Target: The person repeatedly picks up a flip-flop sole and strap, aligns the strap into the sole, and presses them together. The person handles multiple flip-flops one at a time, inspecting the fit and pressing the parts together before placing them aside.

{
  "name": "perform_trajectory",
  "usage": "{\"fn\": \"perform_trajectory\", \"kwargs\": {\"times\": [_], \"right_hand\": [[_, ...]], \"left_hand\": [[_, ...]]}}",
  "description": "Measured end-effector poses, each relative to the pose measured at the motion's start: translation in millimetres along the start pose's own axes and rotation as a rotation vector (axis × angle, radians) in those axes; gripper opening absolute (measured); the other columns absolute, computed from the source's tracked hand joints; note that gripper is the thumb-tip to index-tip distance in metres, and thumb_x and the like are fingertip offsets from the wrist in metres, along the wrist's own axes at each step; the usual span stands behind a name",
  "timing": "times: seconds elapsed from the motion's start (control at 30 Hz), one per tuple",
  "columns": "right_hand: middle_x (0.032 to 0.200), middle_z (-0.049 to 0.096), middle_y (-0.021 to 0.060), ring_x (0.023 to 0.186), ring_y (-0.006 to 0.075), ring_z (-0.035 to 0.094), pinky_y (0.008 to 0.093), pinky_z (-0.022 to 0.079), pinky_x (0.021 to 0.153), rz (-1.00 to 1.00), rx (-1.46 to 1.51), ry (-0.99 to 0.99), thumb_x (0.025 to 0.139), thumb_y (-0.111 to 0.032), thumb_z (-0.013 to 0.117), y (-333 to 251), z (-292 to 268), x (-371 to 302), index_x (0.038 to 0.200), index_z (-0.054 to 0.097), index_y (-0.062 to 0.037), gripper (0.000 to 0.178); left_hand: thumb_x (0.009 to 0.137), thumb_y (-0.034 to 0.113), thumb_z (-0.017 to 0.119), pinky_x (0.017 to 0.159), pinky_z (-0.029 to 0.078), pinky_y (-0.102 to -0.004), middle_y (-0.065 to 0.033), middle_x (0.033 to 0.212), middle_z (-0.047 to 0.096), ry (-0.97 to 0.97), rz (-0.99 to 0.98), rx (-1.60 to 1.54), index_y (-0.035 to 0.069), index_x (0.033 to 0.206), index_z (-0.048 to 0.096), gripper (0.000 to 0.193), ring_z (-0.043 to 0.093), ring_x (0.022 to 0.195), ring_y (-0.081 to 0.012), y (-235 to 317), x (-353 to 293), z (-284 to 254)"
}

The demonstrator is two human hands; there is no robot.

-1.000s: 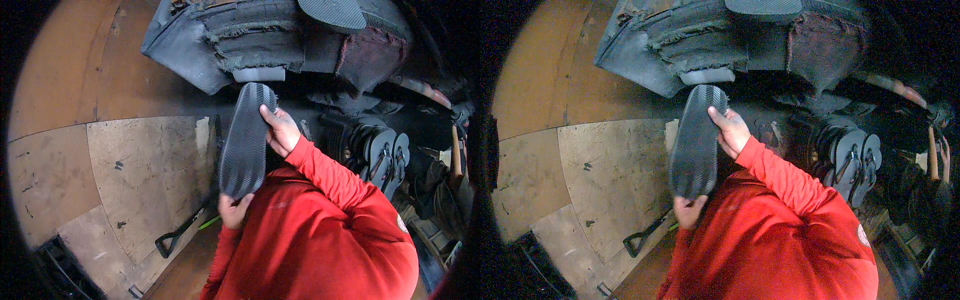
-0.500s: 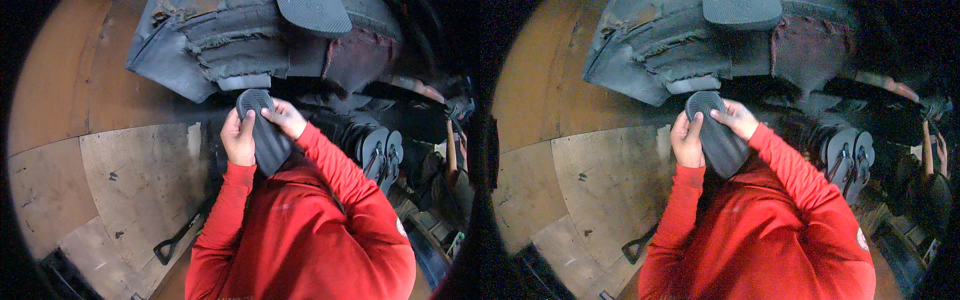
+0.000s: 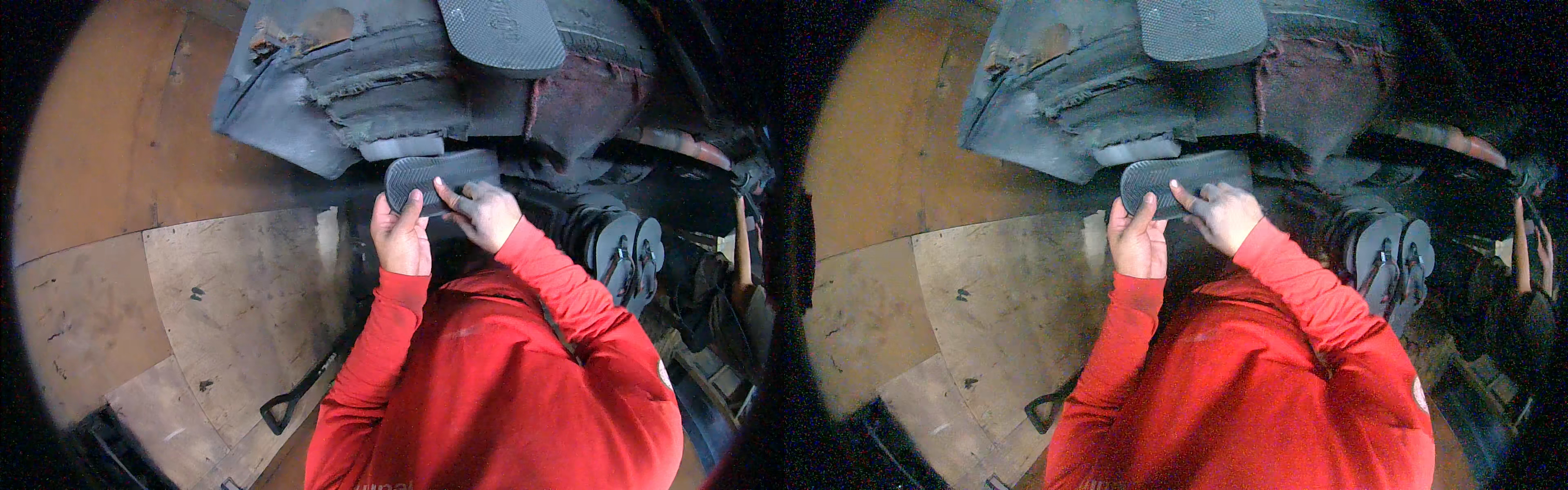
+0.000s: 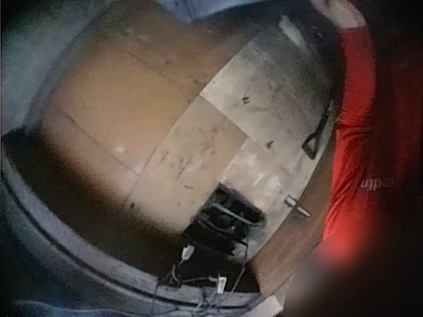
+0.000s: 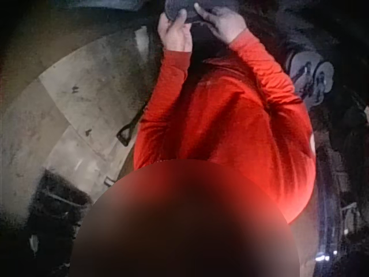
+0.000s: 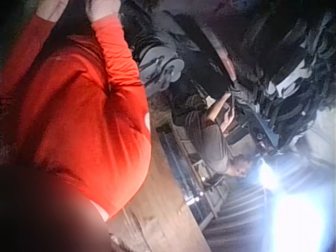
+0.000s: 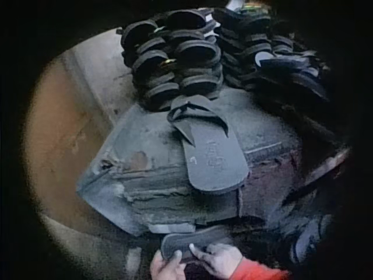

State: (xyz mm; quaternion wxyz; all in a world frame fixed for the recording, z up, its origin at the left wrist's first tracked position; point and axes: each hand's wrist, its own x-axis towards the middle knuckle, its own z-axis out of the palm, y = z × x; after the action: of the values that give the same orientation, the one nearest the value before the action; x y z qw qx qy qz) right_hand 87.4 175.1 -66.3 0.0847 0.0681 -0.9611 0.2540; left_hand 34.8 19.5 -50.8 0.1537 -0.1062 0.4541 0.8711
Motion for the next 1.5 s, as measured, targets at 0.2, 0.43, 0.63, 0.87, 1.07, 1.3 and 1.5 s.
{"fn": "perform_trajectory", "kwargs": {"times": [0.2,0.43,0.63,0.87,1.07,1.3,1.5], "right_hand": [[0.074,0.058,0.0074,0.060,0.0236,0.060,0.0399,0.051,0.052,-0.278,-0.060,-0.019,0.089,-0.013,0.052,-6,0,-12,0.142,0.054,-0.0245,0.054],[0.113,0.071,0.0115,0.089,0.0251,0.070,0.0385,0.057,0.074,1.160,2.152,-0.179,0.100,-0.057,0.046,24,37,-109,0.153,0.037,-0.0109,0.071],[0.131,0.059,0.0087,0.119,0.0181,0.055,0.0316,0.043,0.103,0.663,1.239,-0.009,0.094,-0.017,0.069,53,30,-117,0.144,0.048,-0.0044,0.056],[0.129,0.058,0.0241,0.121,0.0382,0.056,0.0458,0.042,0.104,0.329,0.257,0.163,0.077,-0.042,0.080,-2,13,-88,0.147,0.046,-0.0086,0.085],[0.077,0.061,0.0094,0.081,0.0330,0.060,0.0455,0.051,0.082,0.328,0.364,0.120,0.081,-0.038,0.077,-29,59,-32,0.153,0.041,-0.0176,0.083],[0.089,0.073,0.0140,0.114,0.0385,0.065,0.0424,0.055,0.091,0.417,0.480,0.141,0.082,-0.048,0.076,-40,115,-14,0.150,0.044,-0.0174,0.081],[0.097,0.071,0.0242,0.111,0.0470,0.063,0.0486,0.055,0.088,0.435,0.271,-0.059,0.084,-0.045,0.071,-13,75,-17,0.154,0.037,-0.0220,0.081]], "left_hand": [[0.096,0.002,0.062,0.102,0.048,-0.0475,-0.0088,0.123,0.066,0.037,0.054,-0.035,0.008,0.121,0.060,0.026,0.062,0.114,-0.0257,30,-24,-8],[0.099,0.007,0.058,0.112,0.037,-0.0562,-0.0150,0.145,0.049,-0.268,-0.079,0.019,0.006,0.144,0.042,0.048,0.047,0.134,-0.0316,67,-57,-78],[0.104,0.024,0.055,0.105,0.045,-0.0452,-0.0124,0.132,0.059,-0.105,-0.216,-0.077,0.002,0.134,0.053,0.037,0.057,0.120,-0.0260,21,-29,-84],[0.101,0.014,0.062,0.083,0.050,-0.0231,-0.0014,0.107,0.068,-0.045,-0.016,0.276,-0.002,0.119,0.065,0.024,0.061,0.093,-0.0067,13,-10,-42],[0.095,0.009,0.069,0.087,0.050,-0.0240,-0.0033,0.111,0.069,-0.079,0.252,0.509,-0.006,0.121,0.066,0.030,0.062,0.097,-0.0082,25,4,-10],[0.090,0.008,0.074,0.087,0.051,-0.0267,-0.0074,0.103,0.073,-0.014,0.329,0.828,-0.006,0.113,0.070,0.027,0.064,0.093,-0.0105,24,26,-2],[0.089,0.004,0.073,0.089,0.051,-0.0277,-0.0098,0.107,0.072,0.029,0.236,0.724,-0.007,0.115,0.068,0.029,0.066,0.094,-0.0140,14,28,0]]}}
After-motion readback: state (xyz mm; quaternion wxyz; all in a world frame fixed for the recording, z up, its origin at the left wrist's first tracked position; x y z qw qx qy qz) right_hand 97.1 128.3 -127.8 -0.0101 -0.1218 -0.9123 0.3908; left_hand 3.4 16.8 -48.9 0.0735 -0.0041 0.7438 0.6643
